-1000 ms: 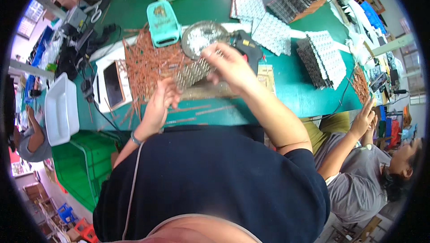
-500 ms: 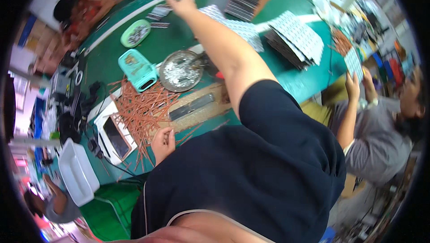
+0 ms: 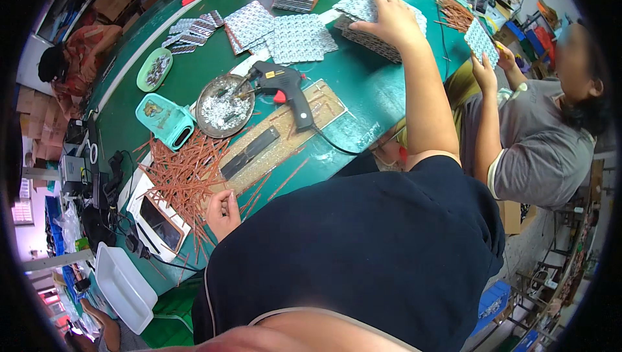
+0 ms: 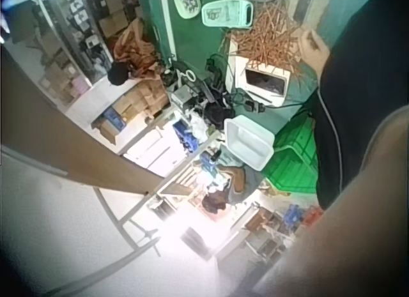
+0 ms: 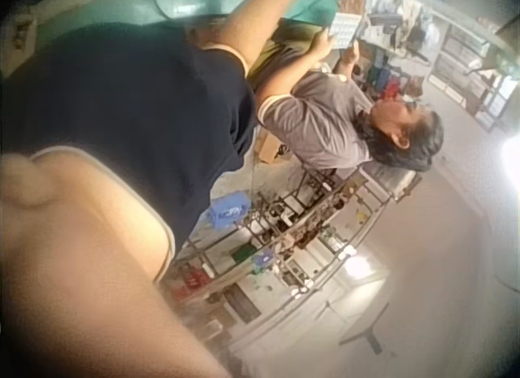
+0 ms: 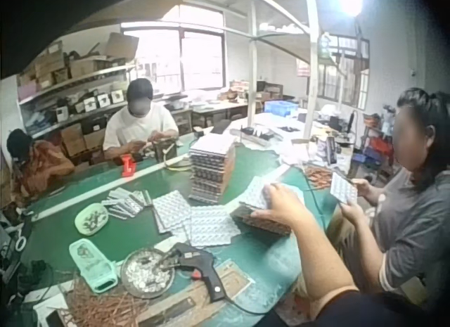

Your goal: The person assembles electronic components onto a circuit board by hand, checking their alignment.

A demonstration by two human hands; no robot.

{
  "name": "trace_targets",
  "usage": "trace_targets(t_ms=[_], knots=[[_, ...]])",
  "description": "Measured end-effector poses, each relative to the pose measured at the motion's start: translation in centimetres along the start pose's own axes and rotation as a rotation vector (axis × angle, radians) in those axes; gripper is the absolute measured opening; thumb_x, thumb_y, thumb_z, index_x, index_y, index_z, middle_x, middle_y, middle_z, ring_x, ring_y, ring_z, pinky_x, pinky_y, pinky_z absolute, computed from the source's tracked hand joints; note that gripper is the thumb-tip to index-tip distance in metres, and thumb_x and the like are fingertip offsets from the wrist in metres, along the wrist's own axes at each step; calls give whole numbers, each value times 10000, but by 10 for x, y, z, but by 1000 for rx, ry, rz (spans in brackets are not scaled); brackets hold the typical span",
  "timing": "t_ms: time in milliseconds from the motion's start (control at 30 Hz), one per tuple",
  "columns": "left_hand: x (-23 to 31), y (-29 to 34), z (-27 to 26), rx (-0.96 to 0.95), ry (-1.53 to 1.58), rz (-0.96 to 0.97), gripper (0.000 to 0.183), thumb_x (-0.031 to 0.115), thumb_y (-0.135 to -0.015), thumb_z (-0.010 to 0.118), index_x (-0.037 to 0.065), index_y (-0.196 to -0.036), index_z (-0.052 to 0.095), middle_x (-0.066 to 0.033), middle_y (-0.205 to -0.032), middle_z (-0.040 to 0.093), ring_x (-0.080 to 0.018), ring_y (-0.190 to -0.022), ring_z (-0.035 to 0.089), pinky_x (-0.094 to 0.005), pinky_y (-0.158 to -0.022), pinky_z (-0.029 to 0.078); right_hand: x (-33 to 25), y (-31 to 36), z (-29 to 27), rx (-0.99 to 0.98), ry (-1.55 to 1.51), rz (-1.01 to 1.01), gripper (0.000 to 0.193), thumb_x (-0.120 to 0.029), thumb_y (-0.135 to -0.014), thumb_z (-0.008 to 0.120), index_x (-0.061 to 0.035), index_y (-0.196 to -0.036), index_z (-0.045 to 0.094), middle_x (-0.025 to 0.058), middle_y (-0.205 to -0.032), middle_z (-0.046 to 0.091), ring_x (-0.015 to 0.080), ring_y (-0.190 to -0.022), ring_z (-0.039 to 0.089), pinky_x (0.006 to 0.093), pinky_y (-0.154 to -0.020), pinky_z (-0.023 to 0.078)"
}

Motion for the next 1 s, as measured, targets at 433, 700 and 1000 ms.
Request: trace_targets(t_ms=[433,700,1000], knots=[[-7,7,-7,20,77,-56,72,50,-814,566,-3,-859,583,-37,-720,553,-95,-596,495,-217,-546,394,-5,14,-55,670,-157,-161,153,-183,-785,618,-129,-921,662,72,-810,642,234,-711,610,299,-615,480],[63,-22,-17,-411,1291,-286,498,305,-955,304,-30,-1321,269,-193,-1191,482,-269,-1027,537,-366,-846,460,-162,111,-81,442,-702,-1168,198,-93,-724,581,-53,-900,662,73,-908,640,213,-806,629,279,-627,480],[75,-13,-46,-132,1048,-108,364,18,-871,468,-77,-1219,414,-137,-1152,531,-171,-1052,517,-309,-902,416,-171,116,-36,85,-1164,-630,349,-88,-740,651,-38,-1078,582,118,-1100,561,231,-997,533,327,-848,423]])
Point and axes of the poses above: each hand's wrist, its own y-axis away from the middle knuckle, its own z-axis out of the palm, x = y × z, the point moved 1 cm from there along -y, towards the middle knuckle
